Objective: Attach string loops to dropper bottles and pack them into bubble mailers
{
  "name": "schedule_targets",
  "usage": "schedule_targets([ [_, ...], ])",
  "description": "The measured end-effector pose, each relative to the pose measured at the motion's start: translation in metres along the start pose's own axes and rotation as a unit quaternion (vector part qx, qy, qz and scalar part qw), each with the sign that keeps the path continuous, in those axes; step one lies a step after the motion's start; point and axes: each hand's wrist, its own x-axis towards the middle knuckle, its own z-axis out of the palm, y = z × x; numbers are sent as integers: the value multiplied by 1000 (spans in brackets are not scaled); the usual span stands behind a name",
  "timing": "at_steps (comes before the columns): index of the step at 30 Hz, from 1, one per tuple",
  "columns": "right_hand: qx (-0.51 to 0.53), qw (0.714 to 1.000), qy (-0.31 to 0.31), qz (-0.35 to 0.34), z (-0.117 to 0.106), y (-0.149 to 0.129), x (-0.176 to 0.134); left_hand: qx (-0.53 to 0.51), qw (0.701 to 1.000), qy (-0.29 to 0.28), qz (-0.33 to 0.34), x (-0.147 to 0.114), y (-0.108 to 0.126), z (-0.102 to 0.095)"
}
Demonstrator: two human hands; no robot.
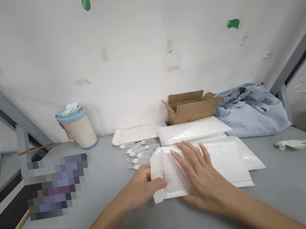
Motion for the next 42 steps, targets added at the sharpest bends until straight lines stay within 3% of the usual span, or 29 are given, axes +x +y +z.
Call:
schedule_targets([
  [3,17,1000,7,3,-1,-2,-1,-54,998,-32,-26,0,0,1],
  [5,10,1000,10,-1,-1,-2,-2,-75,997,-8,-25,1,0,1],
  [10,-19,1000,14,-7,3,-1,-1,-83,996,-7,29,6,-1,0],
  [17,-22,999,16,-25,3,-5,-2,14,997,64,35,7,-2,10],
  [29,-19,992,98,-80,-2,-11,0,25,995,85,35,7,-4,8],
  [32,-15,990,110,-91,-6,-9,2,53,993,99,39,8,-3,0],
  [36,-26,991,118,-60,-10,-1,3,118,984,127,32,10,4,-29],
  [39,-17,995,98,-11,-13,5,4,209,963,171,20,12,5,-50],
  [42,8,997,75,27,-16,6,4,327,933,151,6,13,-1,-59],
])
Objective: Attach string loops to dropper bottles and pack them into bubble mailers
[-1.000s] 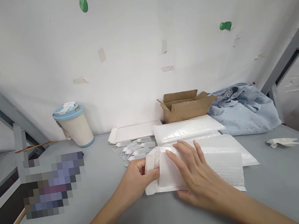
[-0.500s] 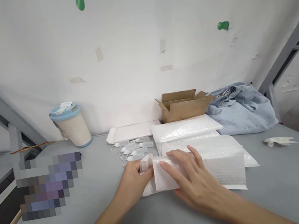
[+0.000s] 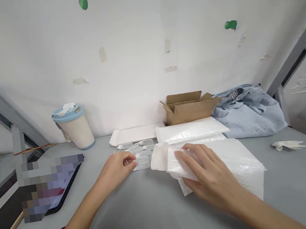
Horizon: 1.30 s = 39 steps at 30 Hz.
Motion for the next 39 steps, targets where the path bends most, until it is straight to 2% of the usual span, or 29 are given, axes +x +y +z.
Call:
schedule_targets([
  [4,57,997,-51,31,-2,-2,-1,92,994,-51,8,-1,-2,7],
  [11,88,989,-102,57,3,-3,0,176,982,-48,59,-6,1,11],
  [14,96,986,-122,67,4,-1,-1,131,988,-45,64,-6,1,4],
  [18,103,983,-133,76,5,-1,-1,26,999,-36,30,-8,7,-13],
  [22,106,982,-132,83,8,-2,0,-14,1000,1,22,-11,13,-23],
  [27,108,982,-126,89,9,-3,-1,-7,999,25,27,-12,14,-24],
  [34,126,980,-126,87,6,-4,0,-53,995,-39,80,-17,22,-24],
  [39,137,979,-128,81,6,-6,1,-72,992,-42,96,-17,26,-10],
])
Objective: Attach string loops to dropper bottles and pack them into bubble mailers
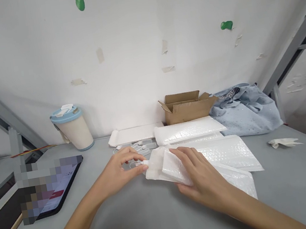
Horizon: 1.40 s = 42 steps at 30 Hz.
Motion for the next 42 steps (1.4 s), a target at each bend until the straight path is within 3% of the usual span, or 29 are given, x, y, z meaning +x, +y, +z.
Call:
schedule_targets([
  [6,6,1000,4,-17,3,-1,-2,-15,998,17,51,2,-2,18],
  [14,10,1000,6,-25,5,-2,-2,124,975,80,168,2,-17,32],
  [18,12,1000,7,-28,6,-2,-4,149,965,73,204,0,-12,40],
  [23,19,999,2,-29,7,-3,-4,41,970,36,237,-7,4,44],
  [26,22,999,8,-22,4,-2,-3,-20,978,91,188,-6,3,29],
  [29,15,999,24,-18,2,-1,-3,46,990,123,58,2,-14,11],
  [31,9,999,29,-16,1,0,-3,104,992,60,28,7,-28,4],
  [34,8,999,31,-17,1,0,-3,144,989,-20,40,11,-41,7],
  [37,8,999,35,-17,1,0,-3,153,986,-49,43,10,-41,15],
  [42,10,1000,16,-4,2,-1,-2,87,985,-138,-52,5,-32,6],
])
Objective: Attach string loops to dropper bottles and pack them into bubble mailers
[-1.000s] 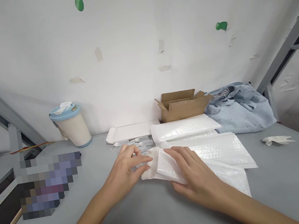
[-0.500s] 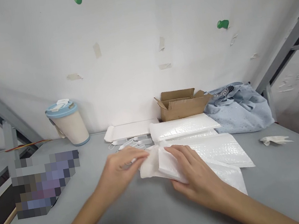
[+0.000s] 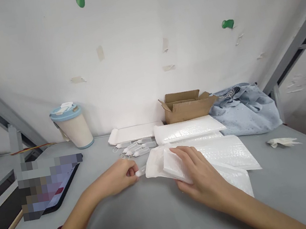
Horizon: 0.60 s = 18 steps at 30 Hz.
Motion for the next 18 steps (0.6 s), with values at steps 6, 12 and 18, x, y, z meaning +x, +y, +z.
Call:
schedule_targets([
  [6,6,1000,-11,5,0,0,-1,-83,996,35,-4,-21,2,-41],
  [12,11,999,-8,-40,0,-7,-5,-36,992,75,96,-21,30,-17],
  [18,14,998,14,-62,-2,-9,-6,-78,966,194,154,-15,49,24],
])
